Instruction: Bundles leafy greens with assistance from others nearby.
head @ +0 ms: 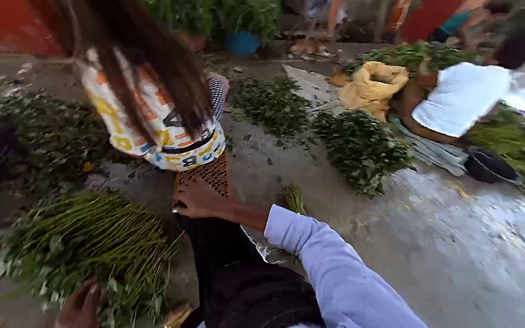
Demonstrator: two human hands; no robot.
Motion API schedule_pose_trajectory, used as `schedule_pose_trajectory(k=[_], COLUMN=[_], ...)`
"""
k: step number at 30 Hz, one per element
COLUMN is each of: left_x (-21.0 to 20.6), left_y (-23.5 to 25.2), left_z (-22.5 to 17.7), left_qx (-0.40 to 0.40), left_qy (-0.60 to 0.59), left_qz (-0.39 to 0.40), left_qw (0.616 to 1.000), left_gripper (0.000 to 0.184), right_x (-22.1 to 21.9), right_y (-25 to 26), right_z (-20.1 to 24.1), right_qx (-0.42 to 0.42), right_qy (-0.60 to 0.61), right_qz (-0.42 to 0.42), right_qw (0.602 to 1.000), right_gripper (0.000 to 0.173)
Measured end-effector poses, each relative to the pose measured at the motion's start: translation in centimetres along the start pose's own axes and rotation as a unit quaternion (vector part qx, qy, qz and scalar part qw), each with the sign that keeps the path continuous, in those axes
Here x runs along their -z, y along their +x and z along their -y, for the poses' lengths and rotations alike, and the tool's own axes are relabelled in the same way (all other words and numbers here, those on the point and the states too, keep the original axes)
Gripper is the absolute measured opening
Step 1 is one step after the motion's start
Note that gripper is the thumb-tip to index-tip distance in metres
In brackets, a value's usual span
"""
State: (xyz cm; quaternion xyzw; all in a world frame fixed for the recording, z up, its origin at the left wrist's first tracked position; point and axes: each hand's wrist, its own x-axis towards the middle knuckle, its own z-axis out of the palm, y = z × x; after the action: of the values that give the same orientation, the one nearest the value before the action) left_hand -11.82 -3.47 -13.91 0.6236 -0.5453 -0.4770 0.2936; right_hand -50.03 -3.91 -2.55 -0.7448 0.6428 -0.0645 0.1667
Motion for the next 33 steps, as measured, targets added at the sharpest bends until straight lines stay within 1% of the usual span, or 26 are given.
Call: schedule_pose_trajectory(k=[1, 3, 5, 7, 10, 13, 15, 17, 18, 19, 22, 23, 24, 25, 26, 27, 29, 31, 33], left_x=[0.4, 1.8, 3.1, 4.4, 6.2, 6.4, 5.6, 4.0, 3.2, 2.4, 0.9, 0.6, 0.4, 0.4, 0.3, 0.4, 0.5, 0.6, 0.6], left_y=[-0.5, -2.4, -3.7, -4.3, -4.0, -2.6, -1.3, 0.2, 0.9, 1.5, 2.6, 2.8, 2.9, 3.0, 3.1, 3.1, 3.1, 3.3, 3.3], left_z=[-0.7, -2.5, -3.6, -3.6, -2.6, -1.3, 0.2, 1.9, 2.6, 3.2, 4.0, 4.2, 4.5, 4.7, 4.9, 5.1, 5.6, 5.8, 5.9], left_qx=[-0.029, -0.06, -0.07, -0.061, -0.027, 0.025, 0.081, 0.147, 0.173, 0.19, 0.193, 0.19, 0.19, 0.192, 0.194, 0.197, 0.196, 0.196, 0.198], left_qy=[-0.01, -0.043, -0.114, -0.22, -0.389, -0.518, -0.57, -0.595, -0.594, -0.585, -0.535, -0.522, -0.514, -0.509, -0.507, -0.506, -0.5, -0.487, -0.474], left_qz=[-0.034, -0.099, -0.165, -0.21, -0.268, -0.29, -0.292, -0.295, -0.293, -0.288, -0.267, -0.263, -0.26, -0.259, -0.258, -0.256, -0.252, -0.252, -0.243], left_qw=[0.999, 0.992, 0.977, 0.951, 0.881, 0.805, 0.764, 0.733, 0.729, 0.734, 0.778, 0.789, 0.795, 0.798, 0.799, 0.8, 0.805, 0.813, 0.823], left_gripper=[0.043, 0.039, 0.036, 0.034, 0.032, 0.03, 0.03, 0.028, 0.027, 0.026, 0.025, 0.025, 0.025, 0.025, 0.025, 0.025, 0.026, 0.029, 0.031], right_x=[0.3, 0.0, -1.4, -3.5, -6.8, -9.6, -12.0, -15.2, -17.0, -18.9, -23.4, -24.6, -25.6, -26.3, -26.7, -26.8, -26.2, -25.2, -24.4], right_y=[1.5, 5.0, 8.9, 12.0, 14.3, 15.6, 16.9, 18.7, 19.5, 20.3, 21.6, 21.7, 21.7, 21.6, 21.5, 21.3, 20.3, 18.7, 16.4], right_z=[0.3, 1.0, 2.5, 4.9, 9.0, 12.1, 13.4, 14.0, 14.3, 14.7, 16.2, 16.6, 16.9, 17.0, 17.1, 17.1, 17.3, 17.8, 18.2], right_qx=[0.018, 0.057, 0.098, 0.132, 0.178, 0.205, 0.192, 0.164, 0.149, 0.13, 0.053, 0.033, 0.02, 0.017, 0.023, 0.036, 0.07, 0.1, 0.123], right_qy=[-0.015, -0.042, -0.023, 0.013, 0.029, 0.023, 0.037, 0.048, 0.049, 0.042, -0.013, -0.027, -0.036, -0.042, -0.044, -0.04, -0.009, 0.038, 0.076], right_qz=[0.033, 0.08, 0.077, 0.089, 0.141, 0.176, 0.187, 0.201, 0.206, 0.211, 0.218, 0.212, 0.204, 0.196, 0.187, 0.178, 0.163, 0.164, 0.181], right_qw=[0.999, 0.994, 0.992, 0.987, 0.973, 0.963, 0.963, 0.964, 0.966, 0.968, 0.974, 0.976, 0.978, 0.98, 0.981, 0.983, 0.984, 0.981, 0.973], right_gripper=[0.038, 0.038, 0.035, 0.033, 0.028, 0.022, 0.018, 0.017, 0.019, 0.023, 0.046, 0.053, 0.055, 0.054, 0.048, 0.04, 0.031, 0.027, 0.027])
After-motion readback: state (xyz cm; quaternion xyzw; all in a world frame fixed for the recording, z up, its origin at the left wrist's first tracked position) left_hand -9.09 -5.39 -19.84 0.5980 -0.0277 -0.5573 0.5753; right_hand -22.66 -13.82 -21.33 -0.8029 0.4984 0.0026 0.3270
